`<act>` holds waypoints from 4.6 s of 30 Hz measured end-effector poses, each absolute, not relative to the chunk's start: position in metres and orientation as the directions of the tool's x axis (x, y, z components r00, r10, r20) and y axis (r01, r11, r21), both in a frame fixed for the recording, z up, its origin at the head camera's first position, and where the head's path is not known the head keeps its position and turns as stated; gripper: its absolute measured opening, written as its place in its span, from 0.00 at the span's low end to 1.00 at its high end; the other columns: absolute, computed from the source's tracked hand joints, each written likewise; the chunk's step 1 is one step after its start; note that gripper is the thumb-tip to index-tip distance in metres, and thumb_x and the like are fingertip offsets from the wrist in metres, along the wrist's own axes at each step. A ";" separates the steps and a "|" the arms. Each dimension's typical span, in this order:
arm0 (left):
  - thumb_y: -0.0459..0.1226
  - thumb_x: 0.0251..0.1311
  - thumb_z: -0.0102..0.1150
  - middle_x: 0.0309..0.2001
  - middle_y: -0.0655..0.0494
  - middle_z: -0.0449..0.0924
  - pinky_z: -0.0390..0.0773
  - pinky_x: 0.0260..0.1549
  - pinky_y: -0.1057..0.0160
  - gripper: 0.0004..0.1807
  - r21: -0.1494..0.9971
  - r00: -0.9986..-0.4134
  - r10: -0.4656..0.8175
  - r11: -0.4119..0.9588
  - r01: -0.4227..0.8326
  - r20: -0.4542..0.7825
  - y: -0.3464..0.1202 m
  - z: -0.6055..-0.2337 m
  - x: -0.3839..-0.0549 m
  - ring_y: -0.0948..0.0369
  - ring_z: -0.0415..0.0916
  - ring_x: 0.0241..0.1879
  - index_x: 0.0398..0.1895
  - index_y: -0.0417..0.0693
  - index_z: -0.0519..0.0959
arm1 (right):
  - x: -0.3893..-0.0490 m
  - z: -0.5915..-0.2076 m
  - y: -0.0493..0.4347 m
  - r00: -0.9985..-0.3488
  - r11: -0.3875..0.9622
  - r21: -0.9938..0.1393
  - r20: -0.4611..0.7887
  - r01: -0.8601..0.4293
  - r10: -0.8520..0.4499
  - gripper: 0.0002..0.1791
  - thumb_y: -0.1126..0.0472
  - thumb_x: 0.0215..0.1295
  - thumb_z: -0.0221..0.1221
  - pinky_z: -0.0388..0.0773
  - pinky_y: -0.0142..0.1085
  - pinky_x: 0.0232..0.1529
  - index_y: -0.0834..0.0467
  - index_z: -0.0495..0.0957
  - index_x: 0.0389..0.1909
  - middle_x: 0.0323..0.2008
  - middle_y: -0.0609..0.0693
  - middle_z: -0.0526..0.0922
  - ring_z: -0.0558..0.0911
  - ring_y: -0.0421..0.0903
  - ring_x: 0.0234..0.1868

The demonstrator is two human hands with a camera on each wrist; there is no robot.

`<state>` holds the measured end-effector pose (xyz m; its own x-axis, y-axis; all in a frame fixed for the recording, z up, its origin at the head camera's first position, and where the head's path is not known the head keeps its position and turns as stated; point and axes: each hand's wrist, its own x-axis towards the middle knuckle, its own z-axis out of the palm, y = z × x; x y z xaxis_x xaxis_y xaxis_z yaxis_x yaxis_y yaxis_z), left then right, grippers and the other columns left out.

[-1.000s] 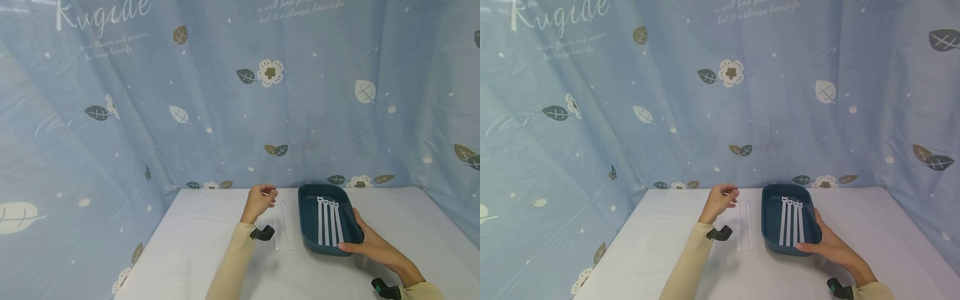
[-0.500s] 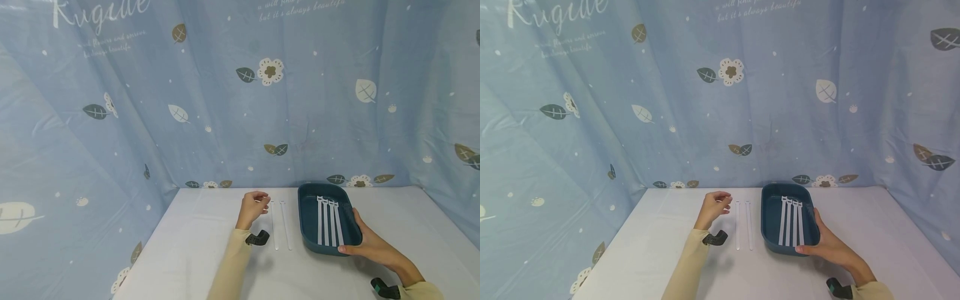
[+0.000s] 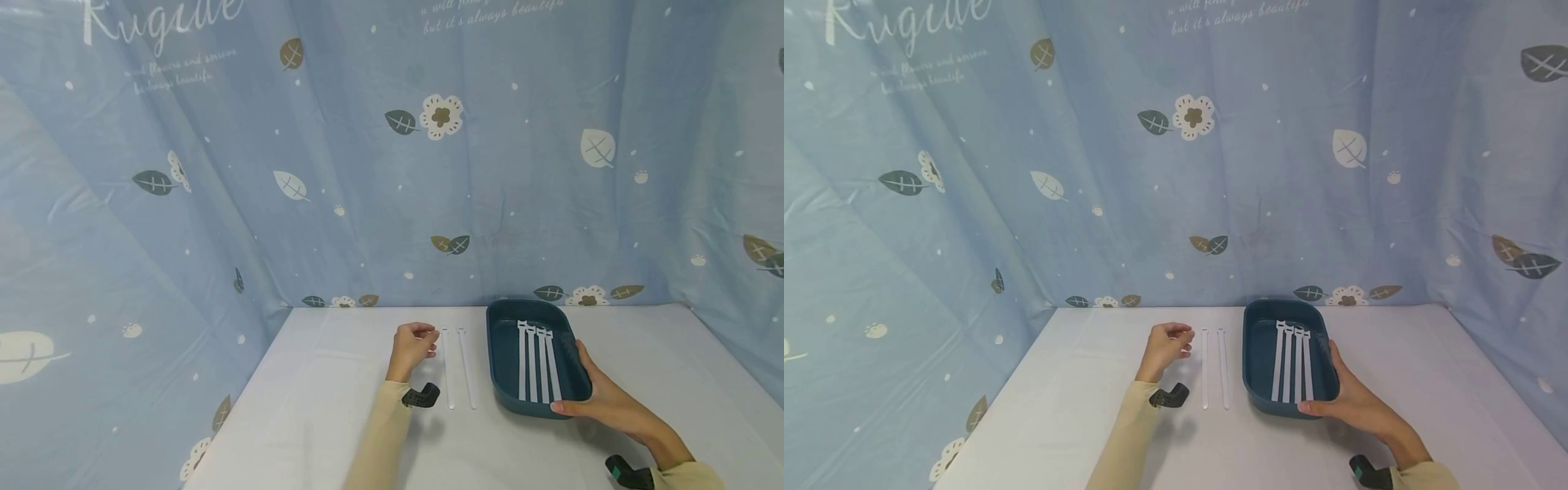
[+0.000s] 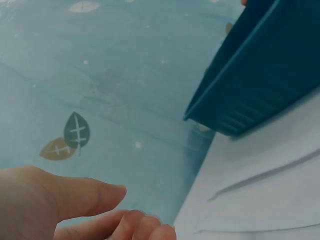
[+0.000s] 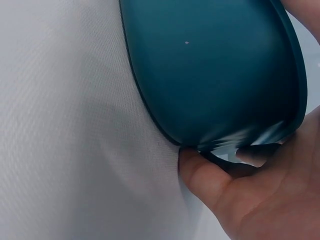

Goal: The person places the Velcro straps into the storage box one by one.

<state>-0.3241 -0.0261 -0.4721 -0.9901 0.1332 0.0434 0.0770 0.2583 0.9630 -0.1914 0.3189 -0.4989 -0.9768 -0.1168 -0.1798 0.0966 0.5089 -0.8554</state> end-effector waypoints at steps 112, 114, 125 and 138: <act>0.28 0.62 0.67 0.32 0.48 0.86 0.85 0.24 0.69 0.13 0.961 -0.950 0.297 0.276 -0.013 -0.099 0.015 -0.488 -0.321 0.64 0.83 0.23 0.48 0.31 0.83 | -0.193 -0.498 0.318 -0.979 0.507 -0.856 -0.174 0.099 -0.103 0.74 0.51 0.61 0.70 0.43 0.85 0.64 0.52 0.11 0.78 0.79 0.71 0.19 0.32 0.83 0.77; 0.29 0.62 0.67 0.33 0.48 0.87 0.86 0.25 0.69 0.13 0.962 -0.950 0.295 0.272 -0.018 -0.101 0.015 -0.487 -0.321 0.63 0.83 0.24 0.48 0.32 0.83 | -0.193 -0.498 0.318 -0.979 0.509 -0.855 -0.174 0.099 -0.102 0.74 0.51 0.61 0.70 0.43 0.85 0.64 0.52 0.11 0.78 0.79 0.71 0.19 0.33 0.83 0.77; 0.30 0.62 0.68 0.36 0.48 0.87 0.88 0.28 0.67 0.15 0.978 -0.949 0.300 0.208 -0.032 -0.095 0.013 -0.482 -0.322 0.64 0.84 0.25 0.51 0.32 0.83 | -0.193 -0.498 0.318 -0.976 0.516 -0.849 -0.191 0.112 -0.102 0.74 0.50 0.62 0.70 0.45 0.85 0.64 0.52 0.10 0.77 0.79 0.71 0.18 0.33 0.83 0.76; 0.31 0.64 0.67 0.37 0.51 0.86 0.89 0.32 0.66 0.19 0.992 -0.948 0.314 0.122 -0.022 -0.059 0.009 -0.471 -0.319 0.66 0.84 0.25 0.57 0.33 0.82 | -0.192 -0.497 0.318 -0.973 0.535 -0.835 -0.212 0.130 -0.095 0.74 0.49 0.62 0.69 0.44 0.85 0.65 0.53 0.10 0.77 0.78 0.72 0.18 0.32 0.84 0.76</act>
<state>-0.3190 0.0090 -0.4710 -0.9477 0.3136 -0.0592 -0.0215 0.1224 0.9923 -0.1924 0.3181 -0.4968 -0.9727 -0.0948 -0.2120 0.1298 0.5352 -0.8347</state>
